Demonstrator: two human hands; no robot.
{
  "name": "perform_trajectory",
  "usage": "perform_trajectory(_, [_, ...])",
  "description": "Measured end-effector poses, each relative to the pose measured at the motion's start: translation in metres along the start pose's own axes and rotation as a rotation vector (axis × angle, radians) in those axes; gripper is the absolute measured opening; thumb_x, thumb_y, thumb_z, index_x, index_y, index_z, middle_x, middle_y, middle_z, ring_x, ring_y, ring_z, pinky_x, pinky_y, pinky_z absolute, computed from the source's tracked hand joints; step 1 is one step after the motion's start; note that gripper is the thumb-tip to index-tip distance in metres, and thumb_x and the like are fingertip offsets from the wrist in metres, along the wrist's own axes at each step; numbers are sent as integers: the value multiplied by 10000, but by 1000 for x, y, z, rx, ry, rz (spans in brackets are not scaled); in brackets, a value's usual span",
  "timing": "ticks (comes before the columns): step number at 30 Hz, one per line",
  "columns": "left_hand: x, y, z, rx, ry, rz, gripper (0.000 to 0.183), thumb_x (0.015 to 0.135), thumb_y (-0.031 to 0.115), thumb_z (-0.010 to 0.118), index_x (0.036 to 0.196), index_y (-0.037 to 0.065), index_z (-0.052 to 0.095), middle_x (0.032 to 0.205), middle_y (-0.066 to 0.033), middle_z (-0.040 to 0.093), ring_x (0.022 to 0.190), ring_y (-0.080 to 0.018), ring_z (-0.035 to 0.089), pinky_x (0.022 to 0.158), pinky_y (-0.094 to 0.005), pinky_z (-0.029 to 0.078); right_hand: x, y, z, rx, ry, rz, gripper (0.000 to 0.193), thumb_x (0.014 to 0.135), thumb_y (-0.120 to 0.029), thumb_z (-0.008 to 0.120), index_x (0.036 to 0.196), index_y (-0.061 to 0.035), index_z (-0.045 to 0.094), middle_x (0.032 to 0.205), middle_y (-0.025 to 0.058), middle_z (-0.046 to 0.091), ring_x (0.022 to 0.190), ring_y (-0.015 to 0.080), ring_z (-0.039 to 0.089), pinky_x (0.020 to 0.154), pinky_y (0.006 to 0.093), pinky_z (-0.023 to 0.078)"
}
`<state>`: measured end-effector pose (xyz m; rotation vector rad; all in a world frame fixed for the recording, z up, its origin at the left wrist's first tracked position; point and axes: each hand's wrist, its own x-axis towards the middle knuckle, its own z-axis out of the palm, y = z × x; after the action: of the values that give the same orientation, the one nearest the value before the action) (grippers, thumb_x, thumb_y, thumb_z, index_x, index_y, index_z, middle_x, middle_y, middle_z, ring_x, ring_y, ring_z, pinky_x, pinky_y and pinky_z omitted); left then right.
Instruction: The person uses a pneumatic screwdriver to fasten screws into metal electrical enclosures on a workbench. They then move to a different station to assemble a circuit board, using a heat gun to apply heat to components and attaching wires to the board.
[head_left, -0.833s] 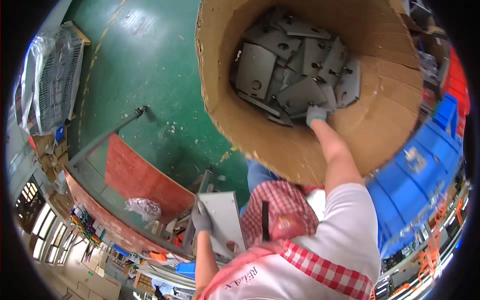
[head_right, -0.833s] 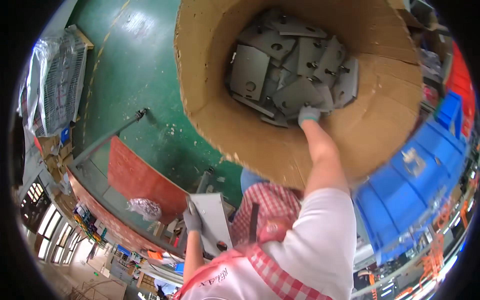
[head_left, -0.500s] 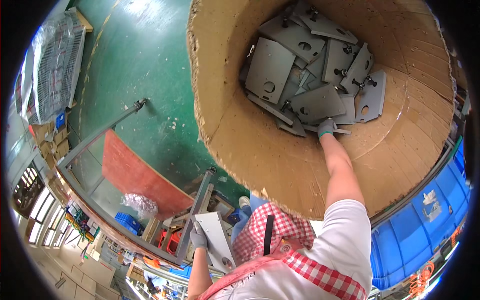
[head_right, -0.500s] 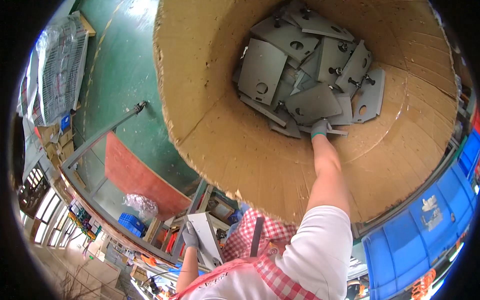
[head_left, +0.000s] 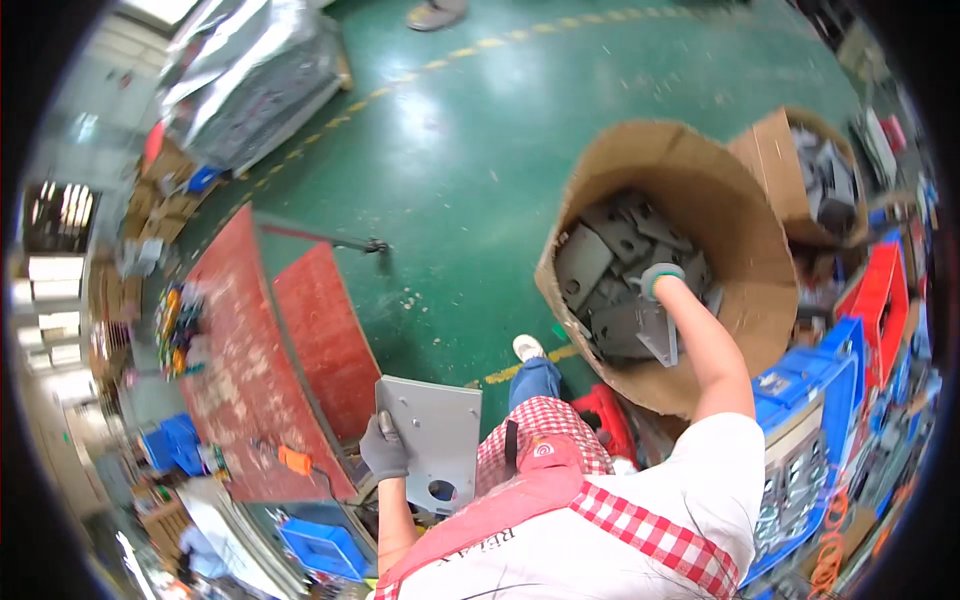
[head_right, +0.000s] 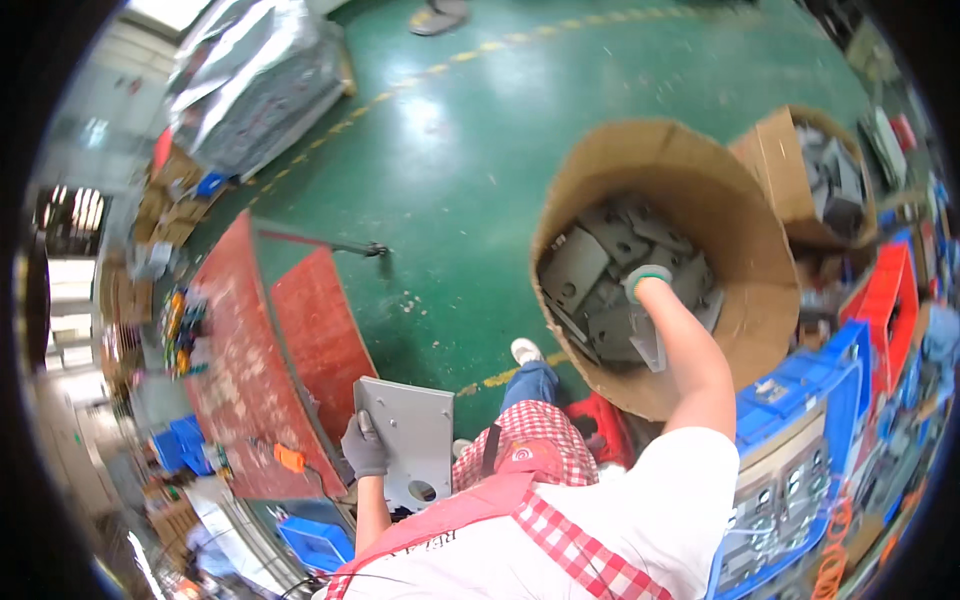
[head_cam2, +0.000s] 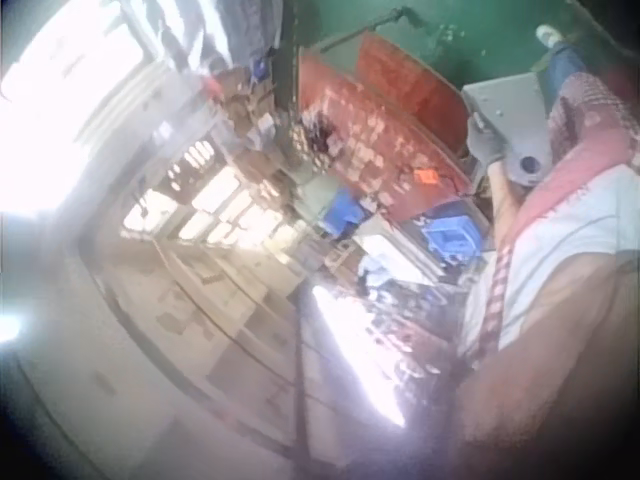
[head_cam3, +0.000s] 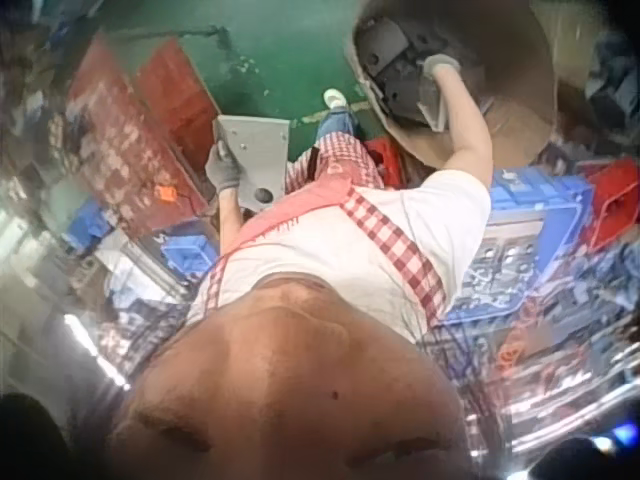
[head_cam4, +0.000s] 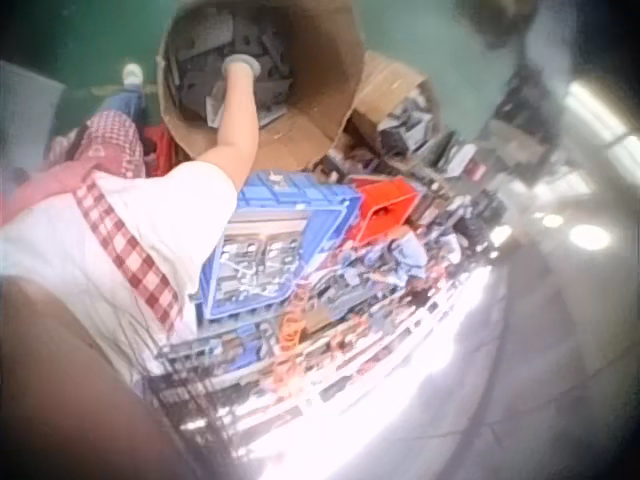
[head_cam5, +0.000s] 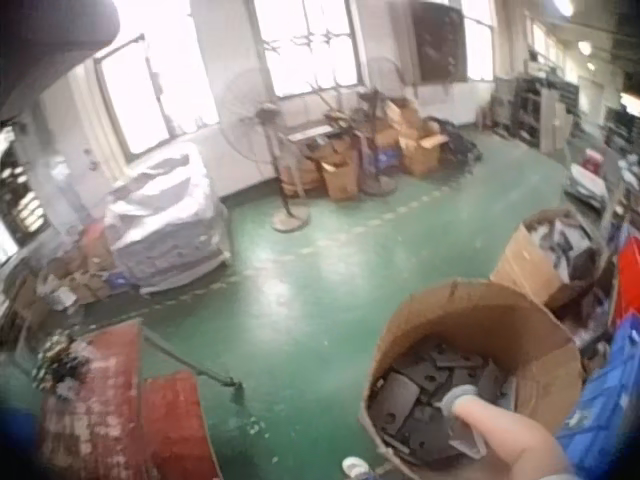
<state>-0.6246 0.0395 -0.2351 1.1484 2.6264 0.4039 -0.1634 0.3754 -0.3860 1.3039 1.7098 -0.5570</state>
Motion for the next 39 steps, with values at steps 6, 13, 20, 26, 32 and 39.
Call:
perform_trajectory(6, [-76, -45, -115, -125, 488, 4, 328, 912, 339, 488, 772, 51, 564, 645, -202, 547, 587, -402, 546, 516, -447, 409, -276, -113, -153, 163, 1011, 90, 291, 857, -325, 530, 768, -71, 642, 749, 137, 665, 721, 312, 663, 634, 423, 522])
perform_trajectory(13, [-226, -224, -211, 179, 657, -359, 279, 883, 338, 522, 762, 89, 568, 632, -158, 569, 603, -366, 571, 523, -463, 415, -428, -276, -108, 1379, 1650, -964, 284, 878, -272, 573, 1021, -27, 578, 991, 106, 638, 879, 236, 609, 814, 363, 502])
perform_trajectory(20, [-342, -424, -250, 137, 449, -647, 205, 880, 294, 483, 922, 135, 604, 763, -141, 639, 731, -353, 621, 630, -464, 476, -470, -527, -30, 1878, 153, -1418, 462, 938, -360, 477, 1283, -57, 430, 1302, 99, 460, 1185, 229, 449, 989, 400, 399])
perform_trajectory(26, [-299, -549, -243, -133, 178, -561, 328, 881, 402, 480, 970, 127, 634, 924, -170, 651, 901, -333, 622, 759, -450, 480, -510, -681, 55, 1597, -223, -1376, 530, 885, -377, 581, 1295, -75, 435, 1275, 88, 491, 1149, 228, 486, 972, 380, 431])
perform_trajectory(32, [-258, -613, -203, 197, 166, -538, 365, 820, 242, 569, 1176, 178, 531, 1041, -114, 605, 978, -315, 576, 758, -413, 470, -540, -782, 87, 777, 177, -1691, 497, 914, -353, 536, 1296, -58, 419, 1271, 112, 487, 1138, 232, 494, 953, 369, 438])
perform_trajectory(39, [-350, -597, -200, -1, 817, -1183, 633, 685, 242, 720, 1244, 119, 450, 1066, -147, 589, 974, -331, 576, 791, -415, 468, -546, -968, 116, 955, -761, -1309, 436, 937, -304, 489, 1285, -52, 416, 1202, 111, 533, 1088, 244, 547, 940, 385, 464])
